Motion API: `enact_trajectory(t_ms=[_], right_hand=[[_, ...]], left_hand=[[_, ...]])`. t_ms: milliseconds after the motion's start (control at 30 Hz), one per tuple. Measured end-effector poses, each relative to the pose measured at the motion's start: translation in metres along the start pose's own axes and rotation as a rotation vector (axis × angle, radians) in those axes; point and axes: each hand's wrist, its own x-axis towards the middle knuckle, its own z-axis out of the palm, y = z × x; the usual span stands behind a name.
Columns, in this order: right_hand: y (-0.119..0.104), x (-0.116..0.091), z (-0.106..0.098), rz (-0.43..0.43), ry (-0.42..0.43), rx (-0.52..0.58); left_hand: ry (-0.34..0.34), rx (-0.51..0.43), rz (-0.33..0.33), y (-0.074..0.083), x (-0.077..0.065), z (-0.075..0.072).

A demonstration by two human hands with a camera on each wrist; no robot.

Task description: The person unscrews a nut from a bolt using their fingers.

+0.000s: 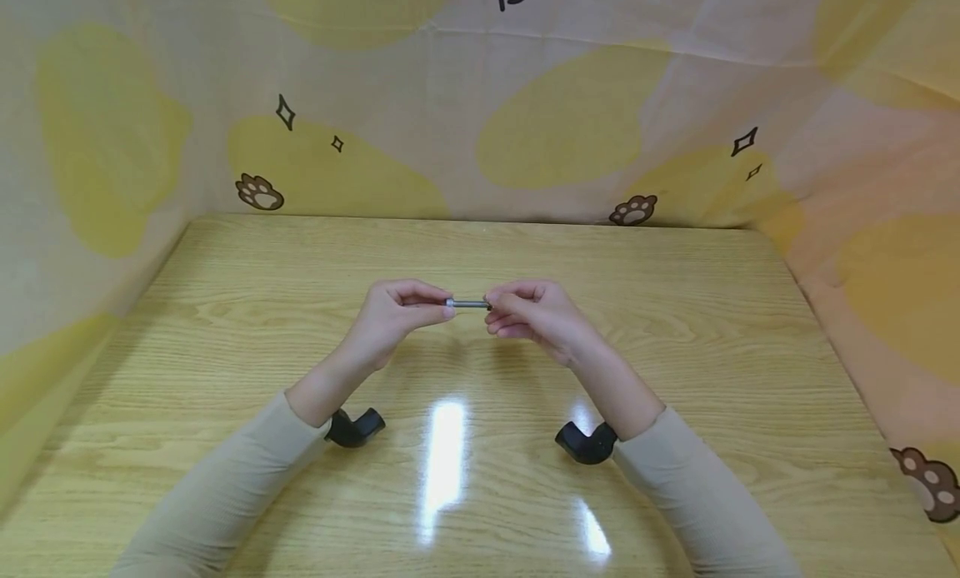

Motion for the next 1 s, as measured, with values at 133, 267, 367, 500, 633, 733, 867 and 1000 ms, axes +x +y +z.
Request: enact_trajectory(t_ms=[133, 267, 367, 500, 633, 733, 867, 1000], right_hand=[[0.0004, 0.001, 0.0011, -0.008, 0.023, 0.007], [0.0015, 0.0008, 0.0005, -0.031, 0.04, -0.019], [0.0019, 0.0003, -0.0004, -0.05, 0.036, -0.046], [0.0016, -0.0004, -0.0011, -0.067, 0.025, -0.078], [0.0, -0.0007, -0.0011, -0.036, 0.005, -0.056], [-0.0011, -0.0003, -0.0002, -0.006, 0.003, -0.022], [-0.0011, 0.0, -0.0001, -0.021, 0.017, -0.01], [0.0001, -0.0007, -0.0019, -0.068, 0.024, -0.022]], left_hand=[[-0.001, 0.0, -0.006, 0.0, -0.0003, -0.0003], [-0.001, -0.008, 0.0, -0.0013, -0.0002, -0.0007], [-0.003, -0.014, 0.003, -0.0017, 0.0002, -0.0005], [0.002, -0.014, -0.002, -0.0003, -0.0001, -0.0003], [0.009, -0.003, -0.005, 0.0004, 0.0002, -0.0003], [0.002, -0.001, 0.002, -0.0002, 0.0009, -0.0002], [-0.006, 0.006, 0.011, -0.0008, 0.0013, 0.0006], [0.001, 0.009, 0.008, -0.0007, 0.0011, 0.0012]])
